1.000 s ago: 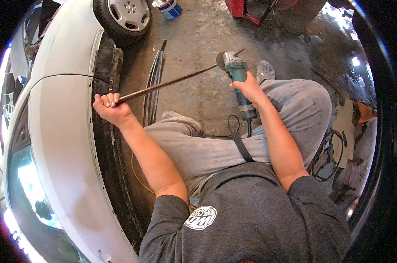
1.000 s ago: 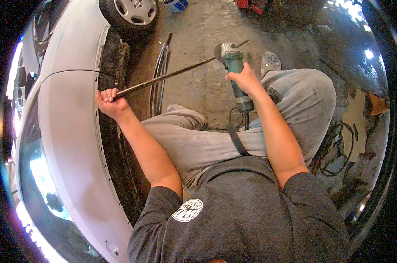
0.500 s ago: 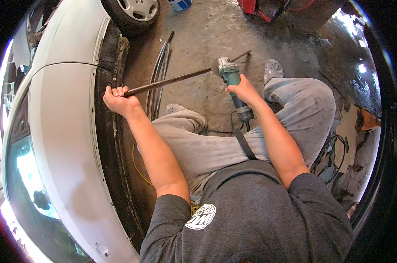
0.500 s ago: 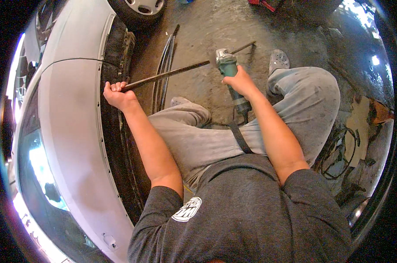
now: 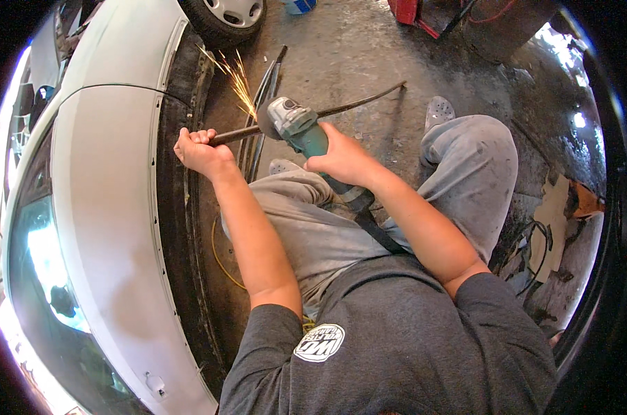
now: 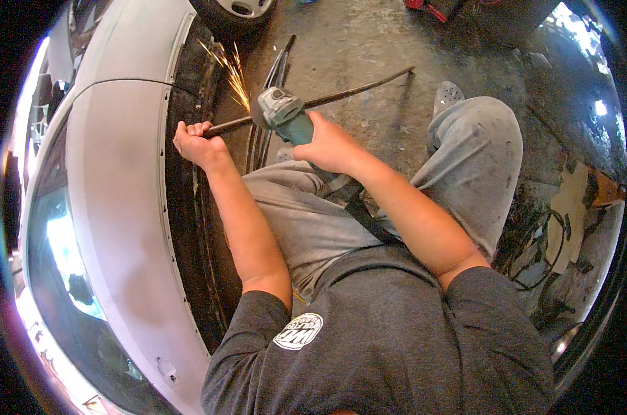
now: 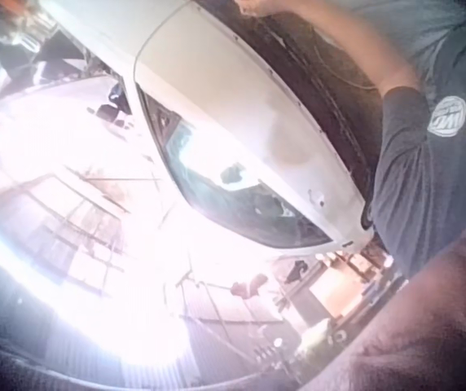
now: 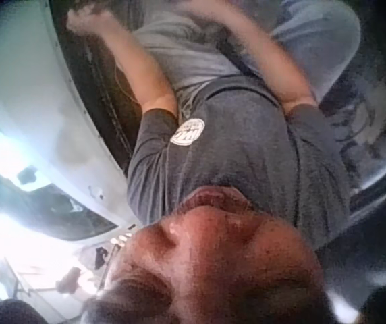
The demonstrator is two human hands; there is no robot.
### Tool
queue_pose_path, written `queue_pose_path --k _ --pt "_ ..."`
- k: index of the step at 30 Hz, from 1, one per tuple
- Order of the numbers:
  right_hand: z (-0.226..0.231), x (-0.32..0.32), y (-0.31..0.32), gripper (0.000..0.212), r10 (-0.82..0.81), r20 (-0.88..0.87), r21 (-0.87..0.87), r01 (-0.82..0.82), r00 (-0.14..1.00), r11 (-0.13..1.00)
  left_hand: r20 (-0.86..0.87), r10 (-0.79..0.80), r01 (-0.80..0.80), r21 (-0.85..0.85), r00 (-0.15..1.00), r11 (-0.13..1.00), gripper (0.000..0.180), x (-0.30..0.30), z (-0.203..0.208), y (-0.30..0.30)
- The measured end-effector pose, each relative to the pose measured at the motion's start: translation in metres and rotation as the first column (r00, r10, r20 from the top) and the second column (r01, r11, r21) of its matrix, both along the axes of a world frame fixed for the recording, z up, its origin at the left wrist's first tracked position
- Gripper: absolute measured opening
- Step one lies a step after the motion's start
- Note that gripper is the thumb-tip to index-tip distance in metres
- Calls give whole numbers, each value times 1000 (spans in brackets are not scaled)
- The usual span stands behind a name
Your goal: The person sits on the floor of a garage and uses an angle grinder to smooth and cut several long metal rods. They hold the rods with one hand and operate the grinder with the other, creating sparks as they work on the metal surfaces.
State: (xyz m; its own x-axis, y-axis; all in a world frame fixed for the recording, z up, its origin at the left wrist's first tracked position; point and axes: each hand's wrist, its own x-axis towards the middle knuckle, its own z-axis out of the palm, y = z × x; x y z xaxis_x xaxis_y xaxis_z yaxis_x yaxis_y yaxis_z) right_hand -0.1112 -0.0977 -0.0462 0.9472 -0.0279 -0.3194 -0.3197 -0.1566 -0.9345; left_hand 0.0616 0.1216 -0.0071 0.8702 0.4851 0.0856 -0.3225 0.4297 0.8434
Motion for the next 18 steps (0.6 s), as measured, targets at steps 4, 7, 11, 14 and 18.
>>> queue_pose_path --k 4,7,11,14,18 --pt "-25 4 -9 93 -16 -13 56 16 1000 998 -5 31 -31 4 1000 1000 23 2 -1 0" --pt "-61 -2 -30 86 -138 -105 109 149 985 983 -48 60 -60 13 997 998 23 1 2 -4" --pt "-90 -10 -69 72 -240 -198 129 268 951 955 -53 68 -68 13 996 998 23 4 0 1" --pt "-111 -11 -92 69 -301 -268 61 327 915 943 -49 63 -62 25 997 998 22 6 2 -2" --pt "-106 -17 -97 70 -304 -273 48 329 913 943 -62 76 -75 15 995 997 22 3 6 -8"
